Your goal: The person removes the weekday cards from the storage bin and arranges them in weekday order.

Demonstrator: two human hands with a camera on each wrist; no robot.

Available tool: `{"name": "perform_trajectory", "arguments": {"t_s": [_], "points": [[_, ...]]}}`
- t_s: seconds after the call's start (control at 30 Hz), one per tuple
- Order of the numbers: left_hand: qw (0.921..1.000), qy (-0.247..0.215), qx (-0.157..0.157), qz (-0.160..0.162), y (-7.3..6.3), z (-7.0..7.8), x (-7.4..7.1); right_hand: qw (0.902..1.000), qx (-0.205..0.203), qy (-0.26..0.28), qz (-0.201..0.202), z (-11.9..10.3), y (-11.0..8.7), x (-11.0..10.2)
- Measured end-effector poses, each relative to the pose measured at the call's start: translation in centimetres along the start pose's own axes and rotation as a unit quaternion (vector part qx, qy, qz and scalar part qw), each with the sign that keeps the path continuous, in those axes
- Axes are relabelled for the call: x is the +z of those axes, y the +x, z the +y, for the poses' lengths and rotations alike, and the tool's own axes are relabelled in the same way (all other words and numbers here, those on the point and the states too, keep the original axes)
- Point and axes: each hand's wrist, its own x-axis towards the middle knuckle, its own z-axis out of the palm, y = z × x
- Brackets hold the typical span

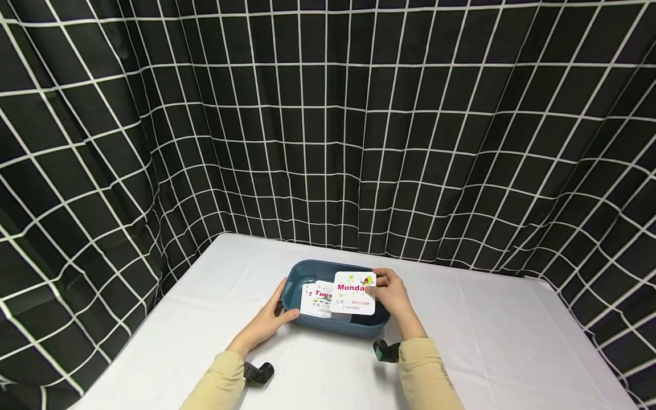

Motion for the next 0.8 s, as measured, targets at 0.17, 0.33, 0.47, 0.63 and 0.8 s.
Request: {"name": "perform_trajectory", "arguments": {"t_s": [0.17,0.33,0.47,0.63,0.8], "points": [[1.0000,0.004,0.003,0.002,-0.1,0.1,-0.1,0.9988,0.016,0.045,-0.010,0.6,-0.2,-1.6],[1.0000,0.001,-0.002,-0.001,-0.1,0.1,0.0,0.9942,0.022,0.104,-0.014,1.1,-0.6,-3.4],[1.0000,0.003,-0.005,0.000,0.0,0.1,0.0,0.9899,0.025,0.140,0.000,1.5,-1.0,-5.0],[1.0000,0.007,-0.002,0.002,0.0,-0.1,0.0,0.9846,0.039,0.169,0.025,2.4,-1.1,-7.1],[1.0000,0.007,-0.002,0.003,-0.2,0.1,-0.1,0.9823,0.054,0.174,0.044,3.2,-1.5,-9.1]]}}
